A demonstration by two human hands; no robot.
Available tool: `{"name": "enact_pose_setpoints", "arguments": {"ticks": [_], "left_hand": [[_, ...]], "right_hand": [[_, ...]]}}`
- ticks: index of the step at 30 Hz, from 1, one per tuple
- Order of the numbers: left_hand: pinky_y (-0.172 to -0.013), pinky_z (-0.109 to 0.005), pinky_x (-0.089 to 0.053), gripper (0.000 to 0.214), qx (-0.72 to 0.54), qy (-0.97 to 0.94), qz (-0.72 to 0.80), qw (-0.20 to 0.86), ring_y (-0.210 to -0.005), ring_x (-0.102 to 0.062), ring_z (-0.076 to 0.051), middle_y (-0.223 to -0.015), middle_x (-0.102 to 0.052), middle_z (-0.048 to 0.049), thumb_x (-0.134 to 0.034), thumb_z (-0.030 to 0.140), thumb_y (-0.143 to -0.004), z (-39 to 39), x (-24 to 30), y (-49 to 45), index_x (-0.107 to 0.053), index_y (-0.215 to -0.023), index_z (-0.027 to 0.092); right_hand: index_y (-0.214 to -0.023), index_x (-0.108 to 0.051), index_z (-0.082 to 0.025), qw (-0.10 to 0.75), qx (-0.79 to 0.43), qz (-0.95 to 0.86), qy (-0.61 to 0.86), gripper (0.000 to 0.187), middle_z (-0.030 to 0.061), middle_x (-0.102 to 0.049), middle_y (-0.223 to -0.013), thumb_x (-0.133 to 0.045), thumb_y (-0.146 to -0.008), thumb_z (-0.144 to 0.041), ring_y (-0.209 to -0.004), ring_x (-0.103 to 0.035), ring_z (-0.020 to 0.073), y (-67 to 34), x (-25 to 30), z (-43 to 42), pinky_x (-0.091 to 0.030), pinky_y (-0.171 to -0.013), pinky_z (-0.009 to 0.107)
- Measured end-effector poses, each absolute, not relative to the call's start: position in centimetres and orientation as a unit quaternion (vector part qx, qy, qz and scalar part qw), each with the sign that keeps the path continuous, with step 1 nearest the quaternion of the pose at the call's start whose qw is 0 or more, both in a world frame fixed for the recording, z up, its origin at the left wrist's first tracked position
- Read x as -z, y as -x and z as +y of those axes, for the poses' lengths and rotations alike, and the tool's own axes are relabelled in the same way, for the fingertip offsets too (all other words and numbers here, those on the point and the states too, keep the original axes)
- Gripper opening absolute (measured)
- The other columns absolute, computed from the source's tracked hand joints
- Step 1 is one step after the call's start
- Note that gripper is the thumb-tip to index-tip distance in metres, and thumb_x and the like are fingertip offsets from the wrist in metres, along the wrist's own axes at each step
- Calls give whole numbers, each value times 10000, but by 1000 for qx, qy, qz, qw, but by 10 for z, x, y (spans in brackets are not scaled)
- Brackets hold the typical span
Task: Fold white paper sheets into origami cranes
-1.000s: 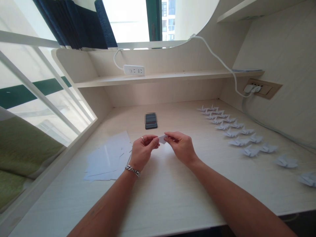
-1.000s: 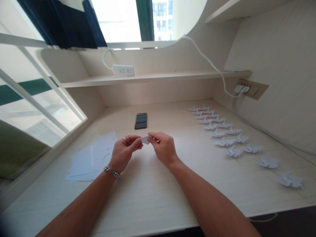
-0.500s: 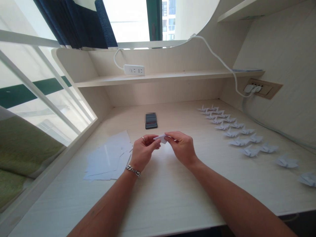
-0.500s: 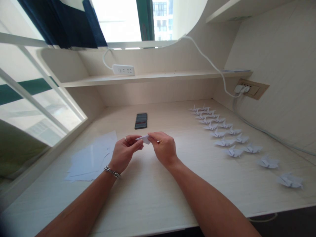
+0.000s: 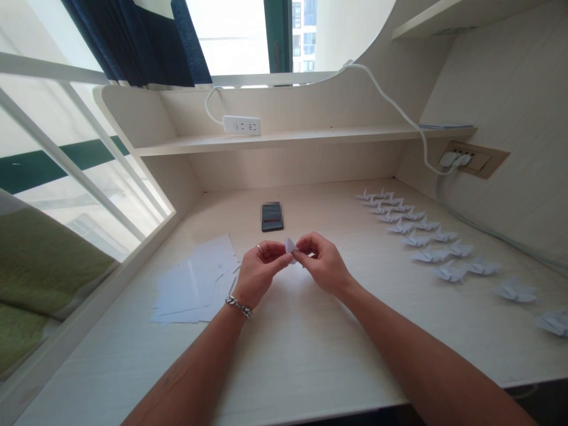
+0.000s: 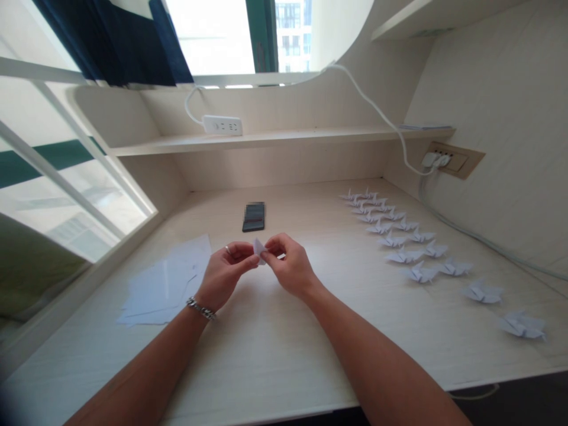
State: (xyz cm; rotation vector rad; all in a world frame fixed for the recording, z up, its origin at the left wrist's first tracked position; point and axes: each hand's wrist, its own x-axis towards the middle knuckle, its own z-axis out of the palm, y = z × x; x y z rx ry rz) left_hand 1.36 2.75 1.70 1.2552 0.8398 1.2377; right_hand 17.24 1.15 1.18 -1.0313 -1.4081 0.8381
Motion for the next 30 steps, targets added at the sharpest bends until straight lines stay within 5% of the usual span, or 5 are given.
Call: {"name": "enact_pose_setpoints", "arguments": {"ticks": [7,17,30], "left_hand": [[-758,-282,-522,281,-489,-544,341,590,-736,-654,-130,-788,-710,-44,-834,282,-659,27,-15,-14,-651,-806,128],[-720,-272,-498,307,-492,-490,346,631,-722,-643,-138,-754,-704,-52,-848,306,-632,30,-14,-9,-675,-799,114],[-737,-311,-527,272,-510,-532,391,551,-721,-648,-151,-803,-714,-61,-797,314,-676,28,-17,-12,-696,-842,124]], "right_hand": [[-804,-650,-183,566,-387,-599,414,89,27,-654,-782,-669,-776,-265,-738,-599,160,-172,-12,12,-488,-644,288],[-866,-658,-171,544,-449,-598,383,333,33,-671,-821,-821,-643,-358,-773,-624,171,-171,-13,10,-538,-688,310],[-836,-663,-158,548,-497,-548,392,197,36,-687,-803,-711,-695,-287,-730,-631,161,-171,-13,13,-527,-651,308]]}}
